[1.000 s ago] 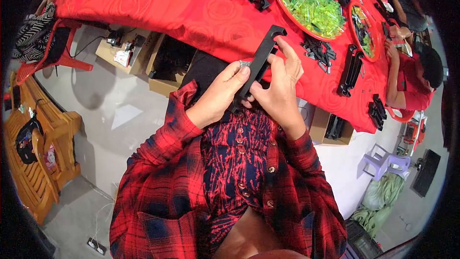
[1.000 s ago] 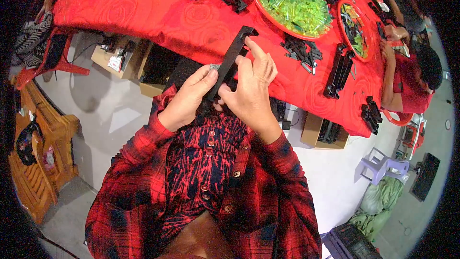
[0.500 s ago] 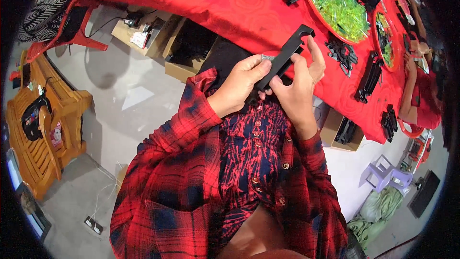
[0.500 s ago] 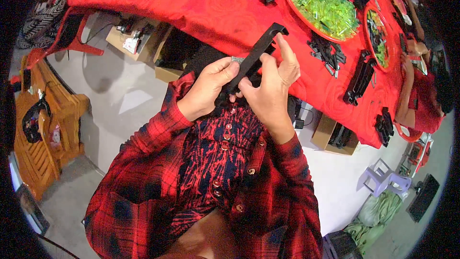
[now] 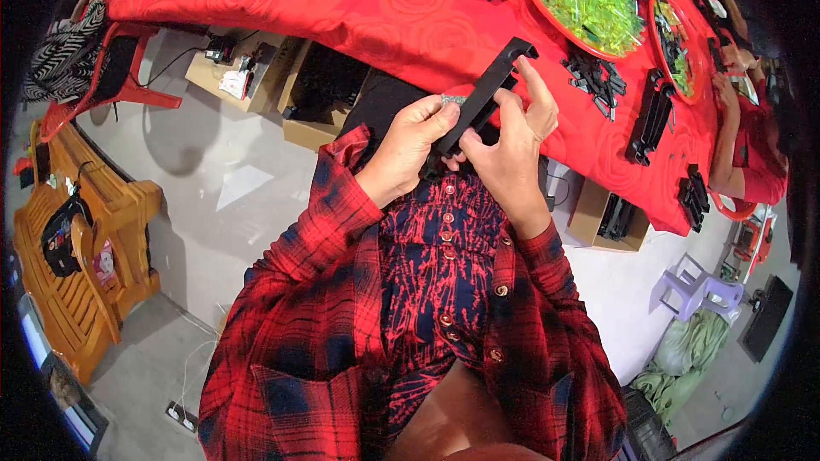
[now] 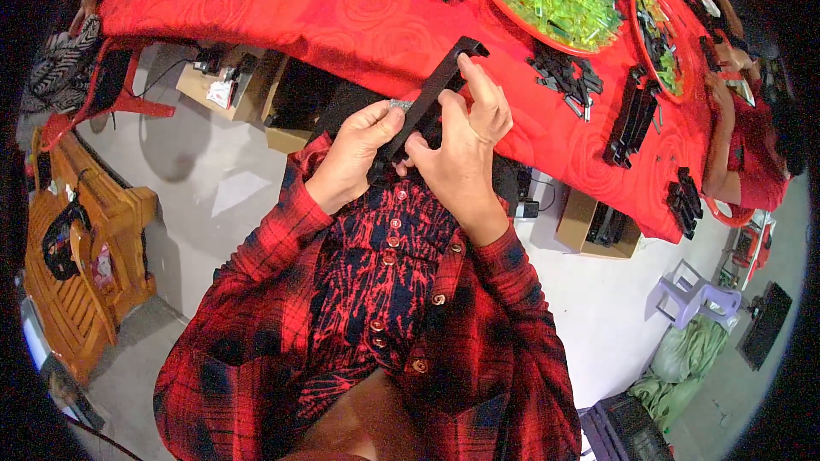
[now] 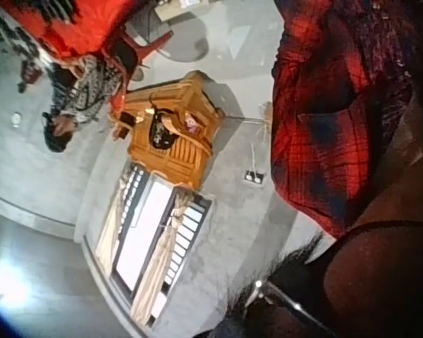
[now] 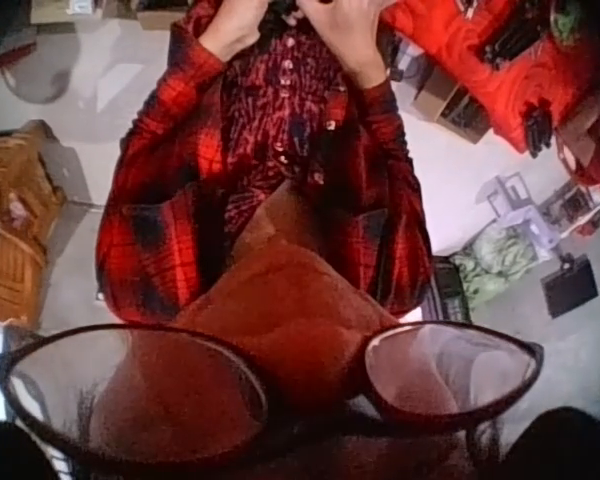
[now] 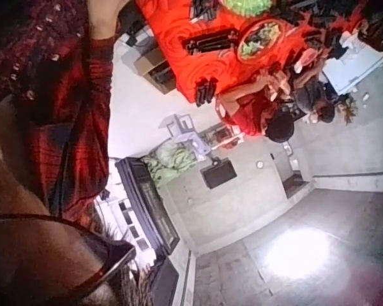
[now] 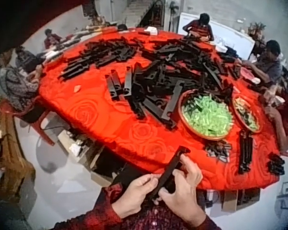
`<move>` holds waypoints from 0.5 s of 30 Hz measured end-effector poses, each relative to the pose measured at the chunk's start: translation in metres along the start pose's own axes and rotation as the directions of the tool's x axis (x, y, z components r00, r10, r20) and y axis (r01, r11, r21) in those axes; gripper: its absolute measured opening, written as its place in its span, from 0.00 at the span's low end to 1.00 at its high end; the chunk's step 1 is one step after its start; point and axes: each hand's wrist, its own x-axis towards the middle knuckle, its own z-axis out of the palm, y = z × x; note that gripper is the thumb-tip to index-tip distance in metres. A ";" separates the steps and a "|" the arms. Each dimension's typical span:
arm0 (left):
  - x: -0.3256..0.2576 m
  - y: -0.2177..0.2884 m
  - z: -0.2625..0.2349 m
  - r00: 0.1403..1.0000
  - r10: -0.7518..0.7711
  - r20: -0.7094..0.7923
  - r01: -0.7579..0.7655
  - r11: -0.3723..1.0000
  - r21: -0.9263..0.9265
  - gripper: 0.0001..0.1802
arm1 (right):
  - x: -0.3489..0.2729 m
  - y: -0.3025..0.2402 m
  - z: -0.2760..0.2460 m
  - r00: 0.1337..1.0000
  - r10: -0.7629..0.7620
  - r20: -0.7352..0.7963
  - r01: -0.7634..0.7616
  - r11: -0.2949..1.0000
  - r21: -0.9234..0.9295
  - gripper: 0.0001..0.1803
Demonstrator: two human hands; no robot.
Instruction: The person assembles black plastic toy gun parts by hand, including the toy gun frame and plastic magazine parts.
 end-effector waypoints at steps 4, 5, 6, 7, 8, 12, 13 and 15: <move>0.000 0.003 0.001 1.000 0.011 0.021 -0.011 1.000 0.022 0.18 | -0.001 0.001 0.001 0.999 -0.024 -0.036 0.023 1.000 -0.020 0.25; 0.001 0.004 0.002 1.000 0.013 0.008 -0.014 0.999 0.030 0.17 | 0.000 0.000 0.001 0.999 -0.017 -0.029 0.017 1.000 -0.023 0.25; 0.001 0.003 0.001 1.000 0.013 0.007 -0.013 1.000 0.029 0.17 | 0.000 0.000 0.001 0.999 -0.018 -0.027 0.017 1.000 -0.023 0.25; 0.001 0.002 0.000 1.000 0.009 0.014 -0.009 1.000 0.017 0.17 | 0.000 -0.001 0.002 0.999 -0.018 -0.031 0.017 0.999 -0.027 0.25; 0.001 0.002 -0.001 1.000 0.005 0.021 -0.005 1.000 0.005 0.17 | 0.000 -0.001 0.002 0.999 -0.018 -0.036 0.017 0.999 -0.031 0.25; 0.001 0.001 -0.001 1.000 -0.003 0.013 0.003 1.000 0.019 0.17 | -0.002 0.001 0.002 0.999 -0.025 -0.040 0.024 0.999 -0.035 0.25; 0.001 0.000 -0.001 1.000 -0.011 0.013 0.011 1.000 0.009 0.17 | -0.003 0.000 0.002 0.999 -0.023 -0.043 0.022 0.999 -0.037 0.25; 0.001 0.000 -0.002 1.000 -0.020 0.011 0.020 1.000 -0.002 0.17 | -0.003 -0.001 0.001 0.999 -0.022 -0.043 0.020 0.999 -0.038 0.25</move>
